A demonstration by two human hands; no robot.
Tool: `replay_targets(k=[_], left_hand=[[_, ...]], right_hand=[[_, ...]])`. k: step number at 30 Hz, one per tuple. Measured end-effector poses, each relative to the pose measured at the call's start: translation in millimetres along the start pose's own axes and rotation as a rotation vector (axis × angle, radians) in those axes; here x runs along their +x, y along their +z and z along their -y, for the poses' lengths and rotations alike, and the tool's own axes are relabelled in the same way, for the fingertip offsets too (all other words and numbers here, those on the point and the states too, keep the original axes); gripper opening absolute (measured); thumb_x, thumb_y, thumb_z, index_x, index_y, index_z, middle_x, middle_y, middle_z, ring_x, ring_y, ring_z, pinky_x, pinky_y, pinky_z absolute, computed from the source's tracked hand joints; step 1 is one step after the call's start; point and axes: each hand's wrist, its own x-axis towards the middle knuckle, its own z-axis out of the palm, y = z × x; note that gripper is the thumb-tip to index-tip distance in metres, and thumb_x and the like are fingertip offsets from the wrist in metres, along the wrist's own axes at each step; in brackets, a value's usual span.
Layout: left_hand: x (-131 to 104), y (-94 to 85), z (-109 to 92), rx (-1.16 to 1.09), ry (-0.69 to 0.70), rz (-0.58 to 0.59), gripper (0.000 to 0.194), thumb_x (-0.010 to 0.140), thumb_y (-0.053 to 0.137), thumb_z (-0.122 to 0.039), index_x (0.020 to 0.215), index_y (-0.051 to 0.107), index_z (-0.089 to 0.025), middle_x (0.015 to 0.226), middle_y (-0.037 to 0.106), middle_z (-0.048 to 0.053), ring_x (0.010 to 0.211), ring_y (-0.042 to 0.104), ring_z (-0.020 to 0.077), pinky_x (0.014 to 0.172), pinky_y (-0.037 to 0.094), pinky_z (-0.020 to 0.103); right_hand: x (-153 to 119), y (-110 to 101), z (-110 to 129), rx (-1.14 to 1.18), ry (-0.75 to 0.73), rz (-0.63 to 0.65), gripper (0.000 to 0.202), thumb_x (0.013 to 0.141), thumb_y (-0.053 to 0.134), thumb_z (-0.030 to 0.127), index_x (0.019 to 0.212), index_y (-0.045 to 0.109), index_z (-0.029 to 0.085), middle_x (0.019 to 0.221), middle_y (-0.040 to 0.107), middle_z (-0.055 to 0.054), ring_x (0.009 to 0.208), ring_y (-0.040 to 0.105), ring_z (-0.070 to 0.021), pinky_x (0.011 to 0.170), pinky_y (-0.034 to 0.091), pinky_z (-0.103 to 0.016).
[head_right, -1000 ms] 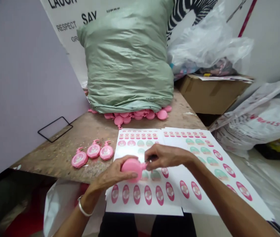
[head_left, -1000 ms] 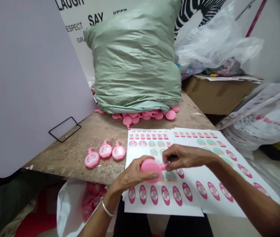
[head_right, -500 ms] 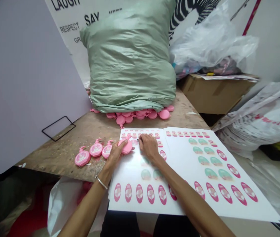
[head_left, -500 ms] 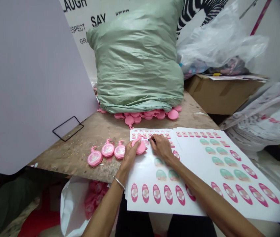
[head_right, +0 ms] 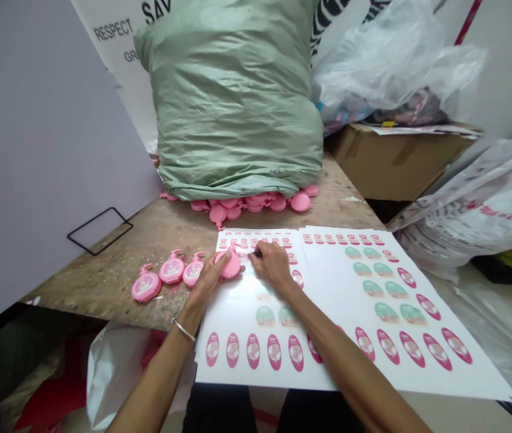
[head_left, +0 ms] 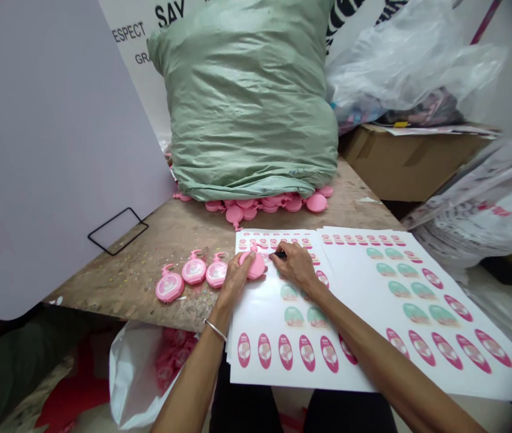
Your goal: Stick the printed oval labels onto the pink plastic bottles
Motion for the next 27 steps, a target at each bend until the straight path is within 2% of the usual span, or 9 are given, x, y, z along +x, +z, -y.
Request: replay_targets(k=[7, 9, 12, 14, 18, 21, 27], left_hand=[[-1.1, 0.0, -3.9, -0.058, -0.021, 0.008, 0.040, 0.075, 0.071, -0.041, 0.098, 0.057, -0.012, 0.091, 0.067, 0.011, 0.076, 0.071, 0.0227, 0.060, 0.060, 0.031], [-2.0, -0.8, -6.3, -0.092, -0.020, 0.016, 0.039, 0.075, 0.071, -0.041, 0.097, 0.056, -0.012, 0.090, 0.067, 0.011, 0.076, 0.071, 0.0224, 0.061, 0.060, 0.031], [-8.1, -0.8, -11.5, -0.135, 0.000, 0.020, 0.040, 0.074, 0.072, -0.041, 0.098, 0.056, -0.013, 0.090, 0.067, 0.010, 0.075, 0.071, 0.0218, 0.062, 0.060, 0.031], [-16.9, 1.7, -16.1, -0.147, 0.016, 0.026, 0.042, 0.074, 0.072, -0.043, 0.100, 0.057, -0.014, 0.091, 0.067, 0.010, 0.075, 0.071, 0.0221, 0.062, 0.060, 0.032], [-41.5, 12.5, -25.8, -0.167, 0.016, 0.083, 0.050, 0.083, 0.057, -0.055, 0.108, 0.061, -0.012, 0.100, 0.069, 0.015, 0.082, 0.070, 0.0252, 0.065, 0.060, 0.036], [-57.0, 19.7, -30.8, -0.197, 0.006, 0.108, 0.054, 0.087, 0.046, -0.058, 0.112, 0.062, -0.012, 0.107, 0.068, 0.016, 0.090, 0.069, 0.0269, 0.071, 0.060, 0.039], [-69.7, 24.4, -33.0, -0.200, 0.028, 0.111, 0.048, 0.090, 0.046, -0.051, 0.113, 0.063, -0.013, 0.116, 0.066, 0.015, 0.102, 0.065, 0.0280, 0.077, 0.059, 0.040]], right_hand=[[-1.7, -2.1, 7.7, 0.118, -0.007, -0.091, 0.020, 0.078, 0.061, 0.038, 0.072, 0.058, 0.019, 0.074, 0.064, -0.006, 0.078, 0.053, -0.0213, 0.079, 0.036, -0.035], [-0.9, -8.5, 7.9, 0.186, 0.016, -0.119, 0.022, 0.078, 0.061, 0.040, 0.072, 0.058, 0.019, 0.071, 0.063, -0.005, 0.073, 0.054, -0.0192, 0.074, 0.040, -0.033], [0.9, -27.0, 11.9, 0.293, 0.061, -0.146, 0.031, 0.087, 0.050, 0.044, 0.078, 0.061, 0.017, 0.071, 0.064, -0.004, 0.066, 0.057, -0.0161, 0.064, 0.045, -0.029], [-0.3, -42.5, 19.6, 0.429, 0.085, -0.105, 0.035, 0.088, 0.049, 0.047, 0.085, 0.066, 0.016, 0.077, 0.069, -0.004, 0.068, 0.061, -0.0162, 0.062, 0.048, -0.028], [-11.6, -67.7, 42.9, 0.752, 0.133, 0.058, 0.031, 0.080, 0.063, 0.046, 0.092, 0.074, 0.020, 0.091, 0.074, -0.004, 0.084, 0.068, -0.0216, 0.074, 0.053, -0.032], [-21.9, -76.2, 55.6, 0.806, 0.132, 0.092, 0.028, 0.079, 0.065, 0.043, 0.093, 0.075, 0.021, 0.092, 0.075, -0.004, 0.085, 0.069, -0.0224, 0.077, 0.054, -0.034], [-31.8, -83.0, 61.2, 0.779, 0.111, 0.082, 0.026, 0.080, 0.065, 0.041, 0.094, 0.075, 0.022, 0.088, 0.075, -0.003, 0.080, 0.069, -0.0207, 0.075, 0.054, -0.033]])
